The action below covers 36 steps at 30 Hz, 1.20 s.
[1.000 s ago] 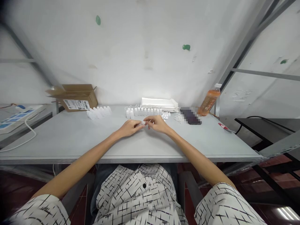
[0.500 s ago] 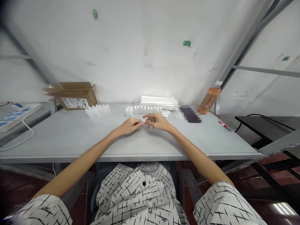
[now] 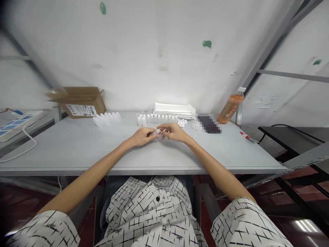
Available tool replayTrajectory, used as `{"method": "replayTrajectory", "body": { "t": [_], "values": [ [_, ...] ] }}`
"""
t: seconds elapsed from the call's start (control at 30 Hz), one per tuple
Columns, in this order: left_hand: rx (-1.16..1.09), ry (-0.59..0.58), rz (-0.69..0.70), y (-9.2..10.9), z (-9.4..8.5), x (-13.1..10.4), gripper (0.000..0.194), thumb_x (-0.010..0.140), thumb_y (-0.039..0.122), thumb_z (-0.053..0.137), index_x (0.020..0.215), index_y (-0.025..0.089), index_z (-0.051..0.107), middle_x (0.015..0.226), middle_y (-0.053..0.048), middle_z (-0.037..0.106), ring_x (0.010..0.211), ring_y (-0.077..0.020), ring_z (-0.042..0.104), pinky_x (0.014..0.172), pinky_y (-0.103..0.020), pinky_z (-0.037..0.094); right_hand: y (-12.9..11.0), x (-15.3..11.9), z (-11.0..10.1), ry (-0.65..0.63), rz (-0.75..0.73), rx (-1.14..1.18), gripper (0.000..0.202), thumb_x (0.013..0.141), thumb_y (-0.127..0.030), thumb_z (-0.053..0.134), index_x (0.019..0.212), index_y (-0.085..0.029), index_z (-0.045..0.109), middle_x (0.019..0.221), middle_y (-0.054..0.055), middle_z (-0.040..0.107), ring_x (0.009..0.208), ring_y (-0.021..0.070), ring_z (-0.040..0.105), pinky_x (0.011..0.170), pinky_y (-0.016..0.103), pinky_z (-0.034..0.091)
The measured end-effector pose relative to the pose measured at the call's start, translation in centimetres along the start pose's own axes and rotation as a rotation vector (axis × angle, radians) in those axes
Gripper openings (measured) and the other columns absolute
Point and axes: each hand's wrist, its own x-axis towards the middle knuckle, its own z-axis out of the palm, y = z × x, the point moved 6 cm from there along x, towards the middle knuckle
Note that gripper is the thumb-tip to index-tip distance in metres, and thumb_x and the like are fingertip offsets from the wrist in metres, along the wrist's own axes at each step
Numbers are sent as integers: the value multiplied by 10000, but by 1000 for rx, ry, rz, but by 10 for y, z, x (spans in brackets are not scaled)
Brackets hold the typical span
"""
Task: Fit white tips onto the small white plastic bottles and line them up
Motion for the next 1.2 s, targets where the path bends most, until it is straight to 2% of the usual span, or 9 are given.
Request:
{"method": "replayTrajectory", "body": {
  "t": [0.23,0.37,0.53,0.63,0.77,0.9,0.97,1.2],
  "values": [
    [25,13,24,-1,1,0,458,914,574,513,743,161,612,600,32,469,579,-116,391,585,-266,252,-1,-1,1,-18,-12,-24,350,869,-366,620,1084,-117,737,859,90,753,654,163,719,477,223,514],
    [37,7,28,0,2,0,465,916,576,506,759,157,628,631,18,513,599,-121,412,593,-265,258,-2,-1,2,-15,-19,-37,308,860,-324,607,1035,-116,751,811,80,748,645,166,717,475,225,509],
    [37,-2,19,-1,3,0,453,917,554,503,722,155,595,623,14,499,592,-121,407,590,-264,256,-3,-1,2,-20,-55,-104,277,822,-261,615,1019,-135,762,711,41,728,611,154,694,496,228,494],
    [-13,-50,9,-1,5,0,474,920,568,488,696,159,574,600,22,467,573,-115,383,575,-261,247,-2,-1,2,-50,-58,-113,261,814,-276,635,1003,-151,766,670,25,717,615,154,686,512,234,498],
    [-109,-122,-3,2,7,-2,497,932,564,465,666,158,568,581,34,389,562,-107,349,558,-257,242,4,-1,0,-75,25,-15,285,789,-314,678,998,-137,757,691,37,730,607,158,690,527,253,528],
    [-207,-152,-17,8,4,-3,476,958,530,428,855,147,690,597,37,391,564,-105,332,571,-256,266,-1,-3,-2,-89,48,35,276,777,-315,695,970,-131,766,773,66,751,632,154,700,549,252,547],
    [-239,-158,-14,11,3,-3,471,972,508,405,947,145,704,596,40,397,555,-105,330,579,-255,279,-4,-4,-2,-95,46,36,271,781,-311,693,971,-135,774,779,66,753,626,145,694,550,245,545],
    [-313,-148,-41,5,4,-2,480,970,507,391,884,130,675,603,34,390,554,-104,350,568,-249,294,-5,-4,1,-82,17,-44,264,806,-270,637,990,-146,780,748,51,747,615,134,685,561,237,514]
  ]
}}
